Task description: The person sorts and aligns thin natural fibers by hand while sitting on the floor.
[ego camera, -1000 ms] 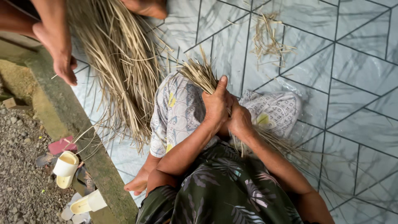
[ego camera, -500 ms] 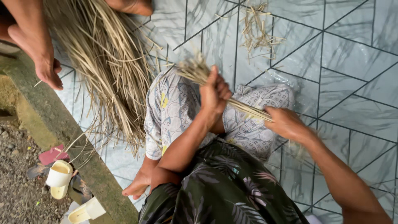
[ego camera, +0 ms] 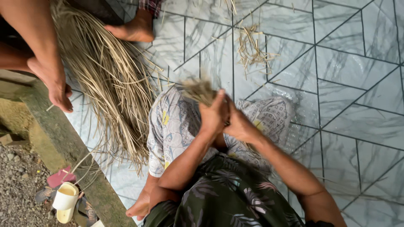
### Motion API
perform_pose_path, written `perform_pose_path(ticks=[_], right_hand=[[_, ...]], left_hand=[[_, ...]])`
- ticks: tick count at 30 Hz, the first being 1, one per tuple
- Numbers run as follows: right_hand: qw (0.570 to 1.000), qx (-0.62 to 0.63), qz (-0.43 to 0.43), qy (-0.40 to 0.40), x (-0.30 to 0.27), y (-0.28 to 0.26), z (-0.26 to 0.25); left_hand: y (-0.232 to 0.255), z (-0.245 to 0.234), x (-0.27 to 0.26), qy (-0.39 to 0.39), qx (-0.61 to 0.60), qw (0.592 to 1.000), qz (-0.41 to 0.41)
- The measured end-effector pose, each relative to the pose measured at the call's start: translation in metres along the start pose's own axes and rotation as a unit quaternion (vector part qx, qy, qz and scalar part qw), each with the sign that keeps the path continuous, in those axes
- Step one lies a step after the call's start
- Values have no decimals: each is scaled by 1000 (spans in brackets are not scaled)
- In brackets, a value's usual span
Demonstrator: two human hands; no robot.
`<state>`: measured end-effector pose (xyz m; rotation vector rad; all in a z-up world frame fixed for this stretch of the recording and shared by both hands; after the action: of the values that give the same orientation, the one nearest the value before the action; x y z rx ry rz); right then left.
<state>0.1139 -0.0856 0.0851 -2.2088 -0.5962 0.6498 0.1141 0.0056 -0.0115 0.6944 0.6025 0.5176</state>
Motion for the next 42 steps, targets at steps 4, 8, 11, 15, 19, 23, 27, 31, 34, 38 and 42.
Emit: perform_pose_path(ticks=[4,8,11,15,19,23,27,31,34,38,42], right_hand=[[989,-136,1,59,29,95,73],[996,-82,-32,33,44,122,93],[999,-43,14,-24,44,130,100],[989,-111,48,-86,33,97,73],[978,-187,29,-85,38,59,60],[998,30,50,-18,81,141,99],[984,163,71,-26,58,93,65],[972,222,74,-34,52,83,45],[980,150,89,-90,57,77,43],[974,196,93,-63,61,88,54],[968,238,77,-26,72,108,53]], left_hand=[[42,-5,-8,-5,-58,998,7],[36,-5,-4,-64,-131,989,-36],[35,-11,9,-63,-134,987,-67],[40,-6,5,8,-132,986,-98],[37,-2,-3,45,-165,983,-74],[24,-3,11,3,-176,982,-68],[49,9,52,-225,-138,957,-119],[157,30,111,-323,-53,942,-70],[194,62,129,-339,-6,941,-15],[153,95,67,-402,188,895,-42],[155,102,68,-441,270,856,11]])
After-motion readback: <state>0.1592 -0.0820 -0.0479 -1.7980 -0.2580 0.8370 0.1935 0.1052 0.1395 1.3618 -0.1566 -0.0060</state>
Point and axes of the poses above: each hand's wrist, its own x-axis towards the middle knuckle, its own z-axis out of the palm, y = z × x, the point moved 10 cm from there along x, towards the middle knuckle, and after that the axes turned 14 degrees about -x, right-handed, at the moved point
